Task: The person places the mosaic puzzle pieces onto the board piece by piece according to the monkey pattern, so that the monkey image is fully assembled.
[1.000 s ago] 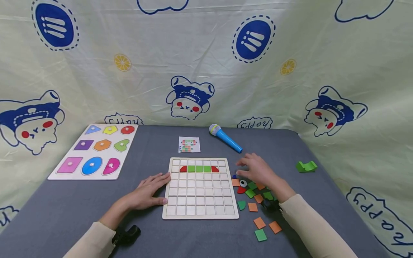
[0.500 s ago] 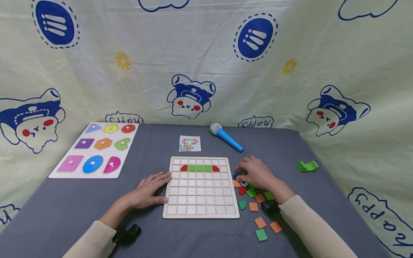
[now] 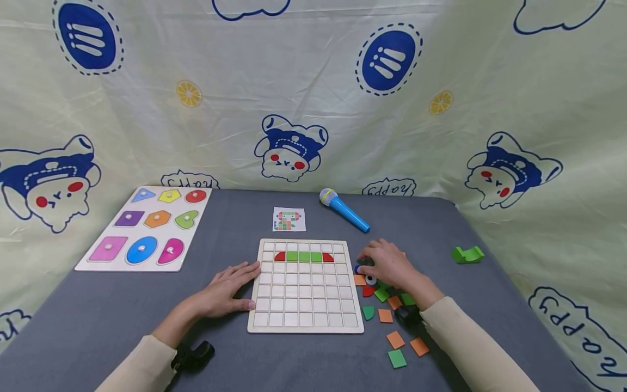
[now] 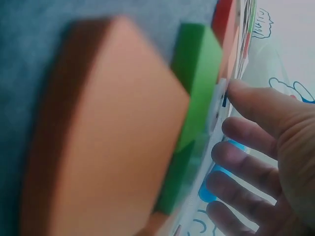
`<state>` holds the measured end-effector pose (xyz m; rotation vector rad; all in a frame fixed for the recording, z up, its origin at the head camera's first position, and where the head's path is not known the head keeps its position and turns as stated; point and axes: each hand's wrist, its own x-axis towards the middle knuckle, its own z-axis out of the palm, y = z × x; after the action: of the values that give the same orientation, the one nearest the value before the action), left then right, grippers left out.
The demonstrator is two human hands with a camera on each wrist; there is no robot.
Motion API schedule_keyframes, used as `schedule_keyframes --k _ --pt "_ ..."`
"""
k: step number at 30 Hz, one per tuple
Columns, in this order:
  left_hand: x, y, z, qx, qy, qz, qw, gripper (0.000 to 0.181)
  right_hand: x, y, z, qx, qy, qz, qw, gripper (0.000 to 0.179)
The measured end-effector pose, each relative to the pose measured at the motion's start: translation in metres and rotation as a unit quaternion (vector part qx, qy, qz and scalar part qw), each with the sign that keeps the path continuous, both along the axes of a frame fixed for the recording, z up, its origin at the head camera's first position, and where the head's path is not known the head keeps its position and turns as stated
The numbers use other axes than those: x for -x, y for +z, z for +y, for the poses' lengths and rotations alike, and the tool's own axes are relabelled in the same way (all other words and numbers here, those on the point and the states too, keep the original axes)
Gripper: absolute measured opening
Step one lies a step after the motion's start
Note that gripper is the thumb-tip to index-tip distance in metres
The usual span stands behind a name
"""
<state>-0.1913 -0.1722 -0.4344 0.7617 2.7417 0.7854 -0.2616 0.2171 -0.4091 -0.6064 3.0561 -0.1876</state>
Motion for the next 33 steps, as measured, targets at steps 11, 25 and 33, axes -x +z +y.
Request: schedule_keyframes --k 11,25,33 --pt "0.000 -0.001 0.000 -0.001 0.000 0.000 1.0000 0.078 0.008 -0.001 0.003 0.003 0.000 -0.006 1.0000 0.029" --pt "0.002 -0.002 -0.001 -0.001 -0.002 0.003 1.0000 0.077 0.009 -0.003 0.008 0.017 0.049 -0.023 0.9984 0.025" --pt "0.002 -0.002 -0.001 0.000 -0.001 0.002 1.0000 0.077 0.000 0.008 -0.012 0.035 0.087 0.013 0.9955 0.024"
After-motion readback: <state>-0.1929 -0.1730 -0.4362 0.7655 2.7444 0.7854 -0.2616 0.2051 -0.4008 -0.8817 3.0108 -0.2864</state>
